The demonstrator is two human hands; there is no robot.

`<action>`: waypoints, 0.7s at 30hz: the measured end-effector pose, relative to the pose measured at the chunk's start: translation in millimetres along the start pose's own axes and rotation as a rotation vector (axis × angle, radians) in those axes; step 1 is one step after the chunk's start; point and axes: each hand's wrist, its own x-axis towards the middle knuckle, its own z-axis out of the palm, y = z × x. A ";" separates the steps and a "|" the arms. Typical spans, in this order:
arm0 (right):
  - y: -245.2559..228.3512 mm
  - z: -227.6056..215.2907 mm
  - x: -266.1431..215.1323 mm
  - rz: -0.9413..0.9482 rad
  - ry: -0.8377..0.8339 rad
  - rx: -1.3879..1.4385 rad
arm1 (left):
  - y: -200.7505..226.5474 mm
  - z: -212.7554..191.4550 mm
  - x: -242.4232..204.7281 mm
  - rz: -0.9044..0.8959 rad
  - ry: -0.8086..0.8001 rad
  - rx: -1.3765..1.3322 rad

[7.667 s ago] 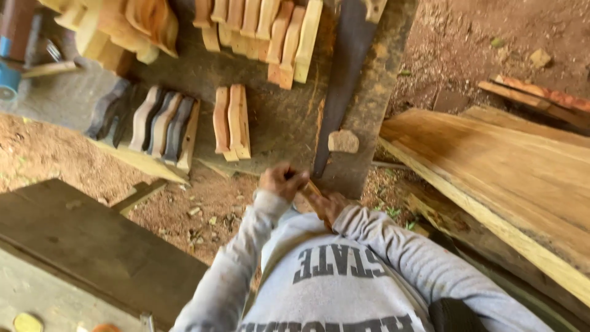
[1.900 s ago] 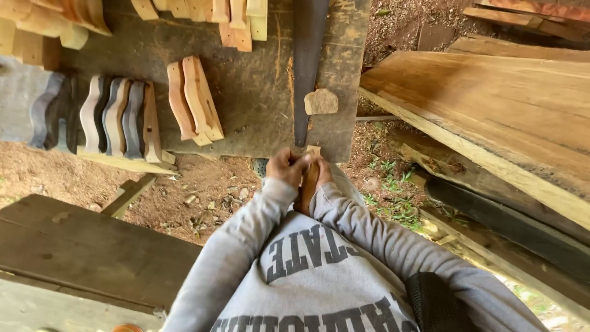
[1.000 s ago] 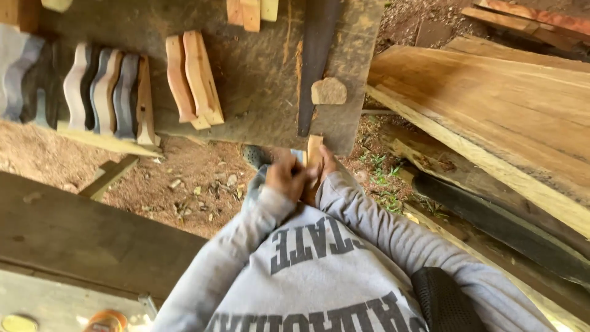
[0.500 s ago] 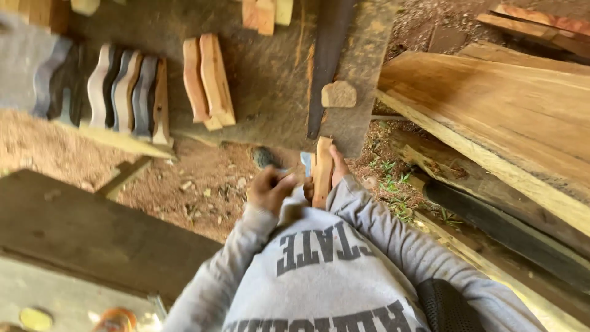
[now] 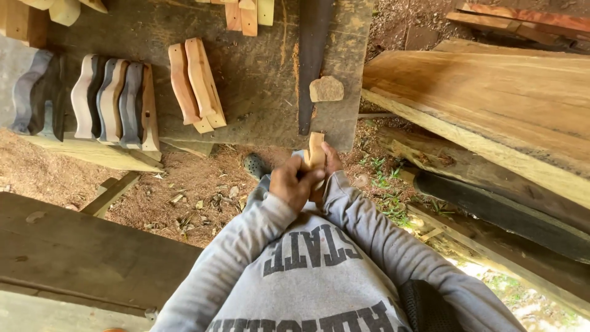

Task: Inspecting and sorting carved wooden furniture components on a workbench.

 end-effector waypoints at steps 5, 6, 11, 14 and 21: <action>-3.2 19.4 -26.5 0.019 -0.006 -0.075 | 14.2 -24.4 -18.1 0.041 -0.003 -0.060; -5.2 20.2 -19.8 0.018 -0.007 -0.065 | 10.7 -19.0 -0.3 0.043 -0.010 -0.055; 7.3 -28.4 64.4 -0.059 -0.026 -0.058 | 18.8 -17.0 -2.1 0.022 -0.081 0.171; -4.9 -10.9 37.5 -0.014 -0.033 -0.148 | -5.0 -8.7 -14.3 0.092 -0.075 0.159; -4.2 -17.2 54.2 -0.084 -0.107 -0.113 | 11.0 -11.6 -15.5 0.134 0.029 -0.058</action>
